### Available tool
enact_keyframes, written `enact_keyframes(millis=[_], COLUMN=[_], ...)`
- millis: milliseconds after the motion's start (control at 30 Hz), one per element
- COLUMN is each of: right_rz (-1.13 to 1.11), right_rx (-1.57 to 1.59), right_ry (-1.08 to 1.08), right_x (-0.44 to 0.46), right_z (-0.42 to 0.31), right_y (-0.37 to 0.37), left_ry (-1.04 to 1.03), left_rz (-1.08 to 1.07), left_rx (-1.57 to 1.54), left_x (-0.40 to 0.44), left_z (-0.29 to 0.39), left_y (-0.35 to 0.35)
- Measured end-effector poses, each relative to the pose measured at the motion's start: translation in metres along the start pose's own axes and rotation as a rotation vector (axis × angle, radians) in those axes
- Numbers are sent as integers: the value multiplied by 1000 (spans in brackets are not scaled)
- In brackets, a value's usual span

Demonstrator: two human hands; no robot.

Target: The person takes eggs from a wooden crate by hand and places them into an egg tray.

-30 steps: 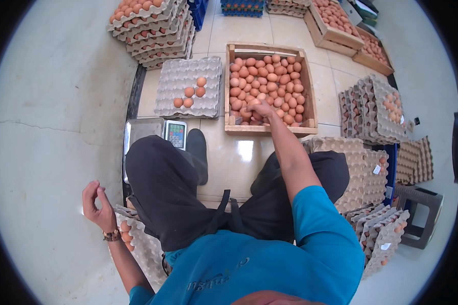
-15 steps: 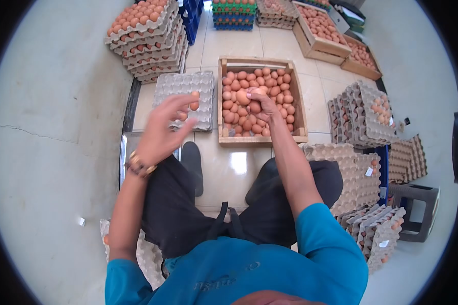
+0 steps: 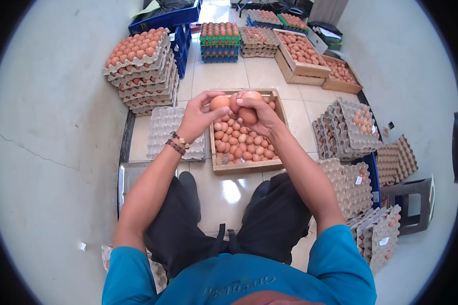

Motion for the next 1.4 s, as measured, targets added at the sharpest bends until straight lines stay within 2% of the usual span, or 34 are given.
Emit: enact_keyframes(millis=[67, 233, 433, 567, 667, 700, 800, 900, 1000, 1133, 1167, 1267, 1367, 1400], right_rz=[-6, 54, 152, 211, 290, 311, 332, 292, 313, 327, 327, 338, 310, 297], right_rx=[6, -95, -322, -368, -356, -363, -405, -420, -471, -533, -535, -565, -574, -575], right_ry=[14, -29, -76, -78, -20, -16, -35, -35, -66, -38, -41, -71, -79, -74], right_x=[-6, 8, 11, 13, 7, 4, 0, -2, -11, -16, -15, -12, -8, -8], right_z=[-7, -1, -2, -10, -17, -19, -21, -21, -24, -24, -22, -18, -14, -13], right_y=[-10, -7, 8, 31, 34, 35, 42, 48, 49, 52, 55, 53, 43, 39], left_ry=[230, 274, 341, 357, 516, 616, 725, 700, 663, 552, 410, 348, 482, 418], left_rz=[39, -132, -43, -30, 82, 129, 60, 414, 466, 412, 406, 418, 425, 468], left_rx=[-500, -1053, -1110, -901, -475, -234, 474, 618, 849, 1062, 1084, 1126, 1075, 1073], left_x=[0, -2, -7, -5, -8, -11, -8, -29, -59, -90, -95, -100, -104, -98], left_z=[-14, -13, -4, -37, -83, -105, -161, -255, -285, -302, -300, -300, -302, -295], left_y=[14, 27, 28, 45, 69, 79, 112, 161, 160, 139, 135, 134, 138, 138])
Point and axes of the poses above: each hand's wrist, its own x-axis towards the middle knuckle, its own y-axis out of the back of the hand, z = x × y, the point moved 5 cm from there along x, towards the middle knuckle, and after that the axes turned 1 degree about -x, right-handed, at the moved point
